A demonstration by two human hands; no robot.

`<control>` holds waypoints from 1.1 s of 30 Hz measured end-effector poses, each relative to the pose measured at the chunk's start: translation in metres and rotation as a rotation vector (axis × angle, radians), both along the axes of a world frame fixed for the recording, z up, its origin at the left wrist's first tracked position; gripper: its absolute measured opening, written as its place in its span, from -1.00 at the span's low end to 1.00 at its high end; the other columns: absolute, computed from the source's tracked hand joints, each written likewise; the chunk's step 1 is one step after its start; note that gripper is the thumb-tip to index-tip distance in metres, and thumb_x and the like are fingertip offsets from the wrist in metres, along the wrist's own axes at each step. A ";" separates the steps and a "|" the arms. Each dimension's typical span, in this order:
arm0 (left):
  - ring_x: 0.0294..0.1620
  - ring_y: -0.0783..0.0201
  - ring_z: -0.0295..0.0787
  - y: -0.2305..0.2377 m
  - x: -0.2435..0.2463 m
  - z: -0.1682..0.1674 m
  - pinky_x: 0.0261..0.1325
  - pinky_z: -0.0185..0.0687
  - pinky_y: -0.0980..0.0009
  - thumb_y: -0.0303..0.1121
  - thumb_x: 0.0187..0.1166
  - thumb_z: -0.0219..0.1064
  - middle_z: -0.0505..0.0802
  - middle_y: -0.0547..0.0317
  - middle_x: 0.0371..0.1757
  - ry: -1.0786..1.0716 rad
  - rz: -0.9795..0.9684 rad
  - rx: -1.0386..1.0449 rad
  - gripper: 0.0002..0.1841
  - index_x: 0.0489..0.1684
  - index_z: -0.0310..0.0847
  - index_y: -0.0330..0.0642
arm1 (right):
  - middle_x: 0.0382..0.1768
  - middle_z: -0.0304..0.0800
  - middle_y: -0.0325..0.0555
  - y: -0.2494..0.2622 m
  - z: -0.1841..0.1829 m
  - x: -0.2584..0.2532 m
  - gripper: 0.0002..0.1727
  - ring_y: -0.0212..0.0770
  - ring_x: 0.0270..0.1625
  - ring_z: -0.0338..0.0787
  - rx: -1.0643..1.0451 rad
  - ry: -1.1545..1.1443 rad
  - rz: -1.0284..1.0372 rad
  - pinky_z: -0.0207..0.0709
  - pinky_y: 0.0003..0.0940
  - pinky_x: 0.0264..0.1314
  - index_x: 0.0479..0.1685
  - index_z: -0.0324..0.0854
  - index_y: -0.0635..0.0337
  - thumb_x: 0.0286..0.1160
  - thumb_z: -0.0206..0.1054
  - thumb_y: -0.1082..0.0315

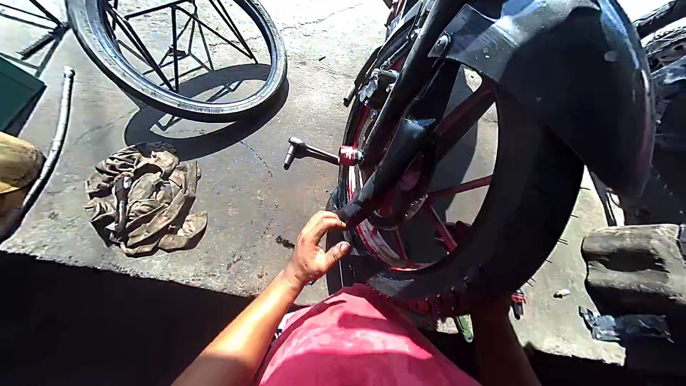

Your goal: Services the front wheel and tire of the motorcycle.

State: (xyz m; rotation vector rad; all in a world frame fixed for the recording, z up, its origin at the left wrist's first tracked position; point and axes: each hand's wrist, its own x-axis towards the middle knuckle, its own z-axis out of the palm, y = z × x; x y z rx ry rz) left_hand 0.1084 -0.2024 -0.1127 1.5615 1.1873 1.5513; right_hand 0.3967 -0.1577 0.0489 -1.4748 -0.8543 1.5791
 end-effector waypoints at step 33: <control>0.51 0.04 0.52 -0.014 0.028 -0.001 0.43 0.54 0.05 0.05 0.28 0.60 0.49 -0.14 0.63 0.131 0.394 -0.345 -0.11 0.60 0.36 -0.23 | 0.60 0.37 0.31 -0.078 -0.108 -0.021 0.57 -0.31 0.57 0.52 0.546 -0.186 0.172 0.48 -0.39 0.59 0.80 -0.34 0.49 -0.03 0.57 -0.43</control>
